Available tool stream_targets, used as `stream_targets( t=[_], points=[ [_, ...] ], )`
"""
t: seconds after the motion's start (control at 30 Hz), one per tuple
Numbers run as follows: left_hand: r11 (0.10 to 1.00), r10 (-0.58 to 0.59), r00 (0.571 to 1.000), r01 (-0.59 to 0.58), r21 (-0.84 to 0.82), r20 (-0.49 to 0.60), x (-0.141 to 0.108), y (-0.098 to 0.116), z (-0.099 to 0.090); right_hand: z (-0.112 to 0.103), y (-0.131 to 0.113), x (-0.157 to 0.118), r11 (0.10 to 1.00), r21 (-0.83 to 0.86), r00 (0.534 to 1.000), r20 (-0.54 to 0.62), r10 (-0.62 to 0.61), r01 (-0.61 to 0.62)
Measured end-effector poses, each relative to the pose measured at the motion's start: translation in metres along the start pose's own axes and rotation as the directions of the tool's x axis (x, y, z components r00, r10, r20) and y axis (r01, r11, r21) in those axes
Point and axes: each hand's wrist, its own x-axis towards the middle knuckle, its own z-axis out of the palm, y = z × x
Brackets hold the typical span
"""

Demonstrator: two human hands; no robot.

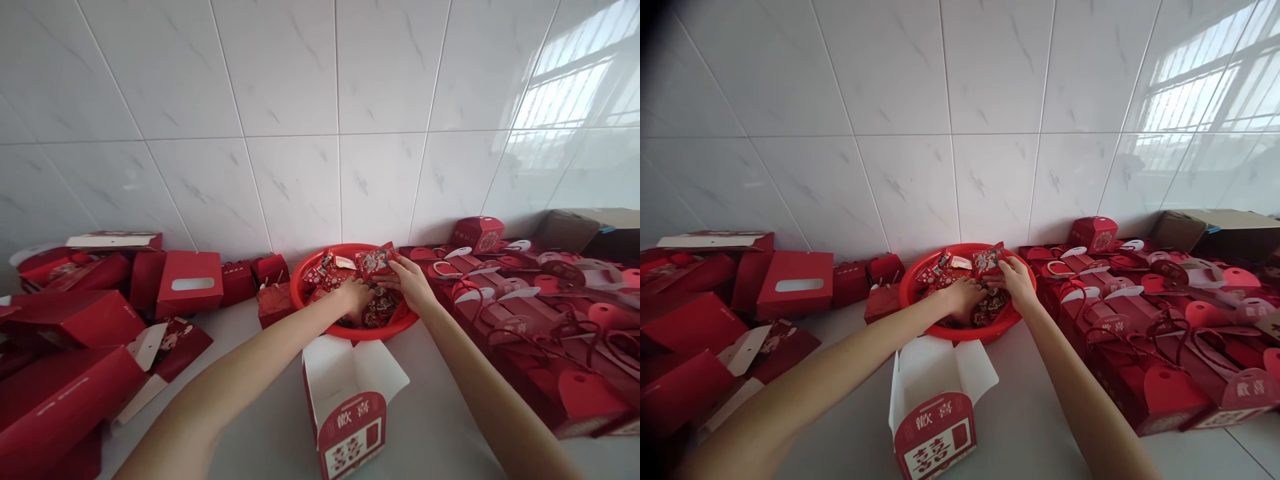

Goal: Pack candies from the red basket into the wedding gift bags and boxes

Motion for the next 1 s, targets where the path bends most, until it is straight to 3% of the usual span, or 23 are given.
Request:
stream_targets(
  t=[1.0],
  points=[
    [0.981,0.044,0.999,-0.044,-0.191,-0.004,-0.0046,-0.0071,0.0025,-0.0049,0.0057,0.0029,0.998,-0.052,0.999,0.011,-0.033,0.033]
  ],
)
